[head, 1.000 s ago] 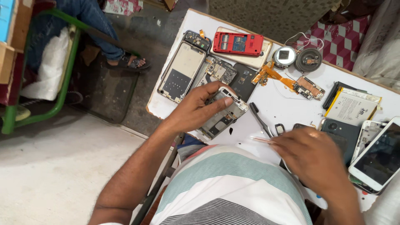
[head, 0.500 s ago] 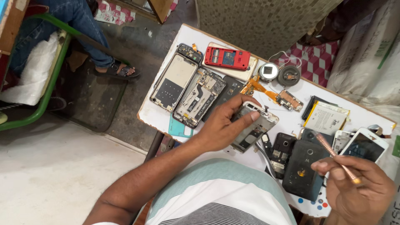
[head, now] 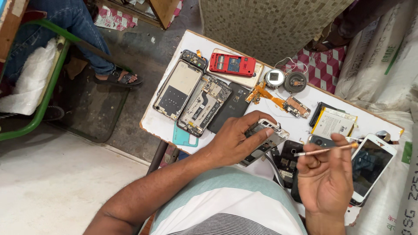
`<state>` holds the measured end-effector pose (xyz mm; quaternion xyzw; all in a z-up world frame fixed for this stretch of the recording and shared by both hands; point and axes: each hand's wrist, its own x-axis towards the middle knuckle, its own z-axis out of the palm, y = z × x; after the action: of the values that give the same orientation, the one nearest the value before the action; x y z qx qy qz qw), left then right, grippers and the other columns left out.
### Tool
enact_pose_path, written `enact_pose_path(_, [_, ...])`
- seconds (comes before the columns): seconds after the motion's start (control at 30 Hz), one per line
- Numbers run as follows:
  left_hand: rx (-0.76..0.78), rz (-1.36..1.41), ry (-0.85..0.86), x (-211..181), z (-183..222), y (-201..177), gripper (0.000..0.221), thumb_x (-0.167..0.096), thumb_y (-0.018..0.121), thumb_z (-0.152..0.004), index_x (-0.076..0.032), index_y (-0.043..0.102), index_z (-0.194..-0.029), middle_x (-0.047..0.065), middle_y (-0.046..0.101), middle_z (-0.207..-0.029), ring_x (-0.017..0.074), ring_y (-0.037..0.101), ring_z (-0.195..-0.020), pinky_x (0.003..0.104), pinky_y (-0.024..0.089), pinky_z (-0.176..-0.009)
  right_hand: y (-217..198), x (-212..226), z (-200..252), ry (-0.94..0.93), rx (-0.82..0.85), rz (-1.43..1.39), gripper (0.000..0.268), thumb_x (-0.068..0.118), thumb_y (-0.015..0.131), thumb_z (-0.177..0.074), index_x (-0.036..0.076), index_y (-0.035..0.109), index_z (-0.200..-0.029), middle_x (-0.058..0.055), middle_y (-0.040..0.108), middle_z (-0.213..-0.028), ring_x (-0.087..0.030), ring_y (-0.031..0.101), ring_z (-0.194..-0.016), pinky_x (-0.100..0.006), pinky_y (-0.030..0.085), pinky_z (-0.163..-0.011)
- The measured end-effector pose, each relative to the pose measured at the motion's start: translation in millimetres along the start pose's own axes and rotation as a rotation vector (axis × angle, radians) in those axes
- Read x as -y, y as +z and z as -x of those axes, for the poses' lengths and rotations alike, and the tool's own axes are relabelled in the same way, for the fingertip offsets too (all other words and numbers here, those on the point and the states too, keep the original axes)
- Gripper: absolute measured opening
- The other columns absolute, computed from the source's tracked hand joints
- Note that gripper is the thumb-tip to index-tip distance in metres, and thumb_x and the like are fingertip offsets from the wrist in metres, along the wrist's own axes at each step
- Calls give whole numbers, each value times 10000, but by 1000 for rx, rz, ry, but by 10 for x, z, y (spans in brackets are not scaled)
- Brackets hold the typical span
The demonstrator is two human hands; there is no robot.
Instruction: The person uses a screwdriver to remove screws from a white smartphone chassis held in the left hand. The person places the removed screws on the table among other disassembled phone parts and continues unscrewing additional fasteners from the same device.
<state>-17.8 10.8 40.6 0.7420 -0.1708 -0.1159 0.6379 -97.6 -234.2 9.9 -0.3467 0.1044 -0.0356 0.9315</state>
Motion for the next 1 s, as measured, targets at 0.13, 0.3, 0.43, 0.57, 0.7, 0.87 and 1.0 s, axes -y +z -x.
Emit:
enact_pose_path(0.13, [6,-13,71,-63,-81,-32,244,-239,624,-1044,-82,649,-1230,116,714,-843,202,723,-714,343,541,-641,149,37,-42,-25,-59,279,359,45,551,-1084,-18,494,-1433,-268,700,-1209,-299,747,-1018,-387,622,-890])
enact_pose_path(0.3, [72,5,24,-118,-83,2,248,-235,629,-1025,-79,648,-1217,117,732,-823,207,738,-694,347,547,-630,342,11,-85,-287,81,604,209,-12,589,-1084,-76,633,-1278,-263,708,-1153,-277,756,-969,-390,646,-935])
enact_pose_path(0.43, [81,16,60,-113,-87,25,240,-235,625,-1039,-80,643,-1222,108,731,-829,202,743,-718,342,558,-653,418,3,-131,-380,154,765,132,-23,664,-1048,-69,675,-1171,-215,702,-1175,-234,746,-1008,-328,637,-931])
enact_pose_path(0.57, [91,19,36,-110,-99,31,239,-241,628,-1039,-84,647,-1217,92,733,-816,181,741,-697,332,559,-634,459,26,-97,-449,128,977,137,-23,692,-1035,-68,694,-1164,-196,716,-1134,-193,736,-1001,-270,619,-900])
enact_pose_path(0.7, [112,14,9,-123,-97,38,241,-243,626,-1034,-86,653,-1214,81,726,-785,172,720,-665,332,542,-615,460,42,-86,-438,98,1012,177,-21,709,-1011,-56,702,-1184,-191,731,-1114,-176,738,-1001,-240,610,-866])
enact_pose_path(0.87, [93,-9,16,-133,-91,54,241,-243,637,-1028,-88,661,-1211,81,715,-786,173,710,-655,334,538,-607,433,24,-85,-473,146,1066,178,-10,725,-1018,-44,711,-1192,-178,747,-1090,-157,734,-995,-221,594,-861])
enact_pose_path(1.0, [121,7,-11,-120,-60,58,245,-242,639,-1021,-89,674,-1208,90,747,-831,184,742,-704,323,559,-640,370,27,-62,-364,17,1082,170,-17,733,-992,-58,727,-1157,-181,759,-1033,-150,715,-900,-209,565,-755])
